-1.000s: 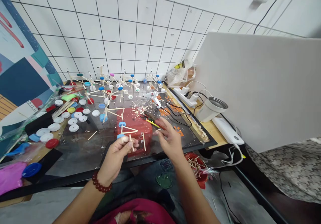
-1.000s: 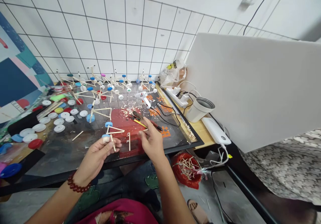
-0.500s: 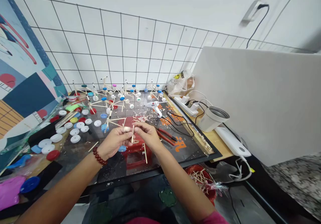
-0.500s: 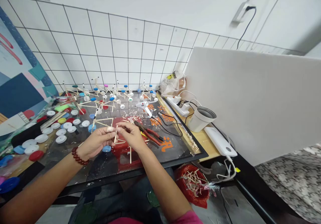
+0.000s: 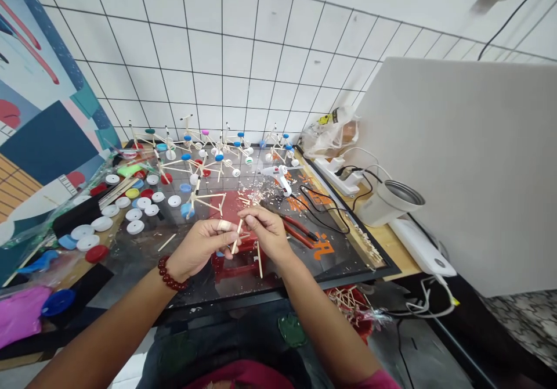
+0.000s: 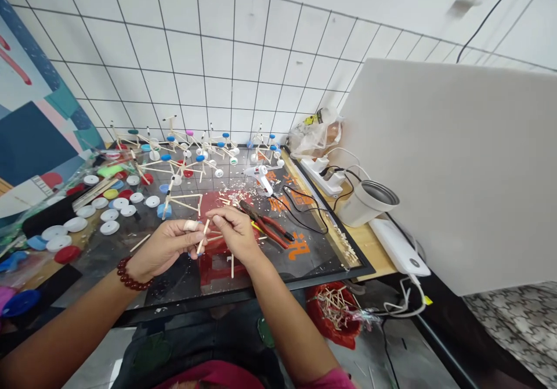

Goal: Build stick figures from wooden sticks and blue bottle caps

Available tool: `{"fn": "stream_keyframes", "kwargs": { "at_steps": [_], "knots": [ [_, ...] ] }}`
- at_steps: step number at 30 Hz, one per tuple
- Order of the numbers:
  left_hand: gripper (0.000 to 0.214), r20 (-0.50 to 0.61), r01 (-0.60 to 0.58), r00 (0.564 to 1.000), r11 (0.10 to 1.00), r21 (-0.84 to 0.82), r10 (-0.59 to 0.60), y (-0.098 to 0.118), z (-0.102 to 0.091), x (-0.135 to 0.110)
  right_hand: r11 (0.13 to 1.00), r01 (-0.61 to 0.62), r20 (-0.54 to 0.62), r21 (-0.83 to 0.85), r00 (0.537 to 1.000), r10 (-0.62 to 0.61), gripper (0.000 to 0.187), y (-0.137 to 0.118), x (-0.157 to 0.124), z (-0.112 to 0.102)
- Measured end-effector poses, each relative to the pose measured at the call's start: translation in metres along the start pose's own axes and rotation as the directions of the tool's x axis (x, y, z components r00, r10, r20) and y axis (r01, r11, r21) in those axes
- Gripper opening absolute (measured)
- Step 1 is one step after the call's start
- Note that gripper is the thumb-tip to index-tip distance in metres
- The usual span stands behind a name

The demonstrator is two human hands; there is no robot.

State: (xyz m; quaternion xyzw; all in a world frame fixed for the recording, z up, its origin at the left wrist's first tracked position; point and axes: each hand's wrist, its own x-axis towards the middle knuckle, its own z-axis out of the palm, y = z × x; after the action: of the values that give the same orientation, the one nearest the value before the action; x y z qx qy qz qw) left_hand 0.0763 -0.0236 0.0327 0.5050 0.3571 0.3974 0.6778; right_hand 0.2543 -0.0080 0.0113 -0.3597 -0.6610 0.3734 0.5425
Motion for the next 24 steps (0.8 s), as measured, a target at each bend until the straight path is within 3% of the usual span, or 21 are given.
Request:
{"fn": "stream_keyframes", "kwargs": {
  "at_steps": [4,8,12,17,21,24],
  "knots": [
    [0.025,-0.011,-0.051,0.999,0.996,0.076,0.052,-0.003,0.000,0.000,0.997,0.071,0.026,-0.011,0.997,-0.071,0.025,-0.003,0.001,0.001],
    [0.020,-0.126,-0.193,0.968,0.966,0.173,0.216,-0.001,-0.005,0.000,0.995,0.101,-0.042,-0.010,0.994,-0.101,0.023,0.001,0.003,-0.002],
    [0.018,-0.304,-0.348,0.884,0.934,0.081,0.356,0.009,-0.012,0.000,0.985,0.126,-0.191,-0.114,0.971,-0.146,0.013,0.011,0.001,-0.011],
    [0.022,-0.387,-0.423,0.841,0.906,-0.035,0.378,0.014,-0.012,0.000,0.926,0.198,-0.088,-0.321,0.967,-0.237,0.012,0.018,-0.005,-0.016],
    [0.025,-0.392,-0.382,0.853,0.924,-0.018,0.345,0.010,-0.012,0.002,0.793,0.302,0.127,-0.529,0.952,-0.278,0.016,0.022,-0.010,-0.011],
    [0.028,-0.312,-0.208,0.932,0.977,-0.050,0.183,0.007,-0.014,0.004,0.734,0.334,0.190,-0.592,0.942,-0.276,0.017,0.023,-0.012,-0.008]
  ]
}}
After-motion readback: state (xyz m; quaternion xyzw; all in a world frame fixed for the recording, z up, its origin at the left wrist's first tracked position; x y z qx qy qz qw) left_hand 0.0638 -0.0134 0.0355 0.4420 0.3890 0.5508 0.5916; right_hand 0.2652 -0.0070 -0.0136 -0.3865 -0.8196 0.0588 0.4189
